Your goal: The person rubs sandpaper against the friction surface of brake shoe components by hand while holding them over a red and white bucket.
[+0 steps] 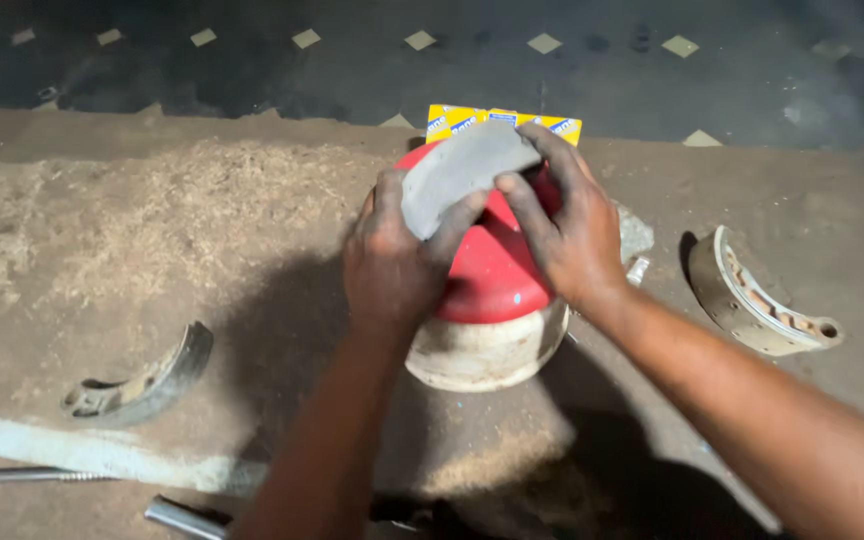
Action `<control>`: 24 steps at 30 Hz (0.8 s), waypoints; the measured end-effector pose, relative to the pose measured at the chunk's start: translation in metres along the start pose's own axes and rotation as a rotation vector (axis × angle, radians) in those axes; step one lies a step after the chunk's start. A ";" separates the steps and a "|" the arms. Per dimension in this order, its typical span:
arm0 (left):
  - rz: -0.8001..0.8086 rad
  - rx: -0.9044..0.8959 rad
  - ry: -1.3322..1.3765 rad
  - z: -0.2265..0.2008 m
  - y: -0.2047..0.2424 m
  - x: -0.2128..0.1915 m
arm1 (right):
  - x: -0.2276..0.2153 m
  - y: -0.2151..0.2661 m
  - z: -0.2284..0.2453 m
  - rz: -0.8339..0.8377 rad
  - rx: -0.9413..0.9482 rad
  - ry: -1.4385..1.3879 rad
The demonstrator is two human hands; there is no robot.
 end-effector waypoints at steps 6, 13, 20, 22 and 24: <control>-0.142 -0.271 0.041 0.000 -0.005 0.011 | 0.014 -0.015 0.008 -0.038 0.179 -0.116; -0.133 -0.232 0.053 0.006 -0.008 0.009 | 0.015 -0.020 0.019 0.072 0.106 0.001; -0.031 -0.277 0.045 0.010 -0.010 0.002 | 0.015 -0.023 0.031 0.085 0.003 -0.054; -0.030 -0.275 0.058 0.012 -0.007 0.002 | 0.017 -0.020 0.029 0.088 0.008 -0.043; -0.056 -0.289 0.125 0.014 -0.003 0.004 | 0.018 -0.016 0.025 0.097 0.017 0.007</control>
Point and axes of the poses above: each hand's wrist, its own y-axis away from the middle knuckle, its own x-axis out of the palm, z = x × y, the point moved 3 cm from there along -y, towards the middle knuckle, and after that the axes turned 5 degrees about z, right-handed, at the moved point
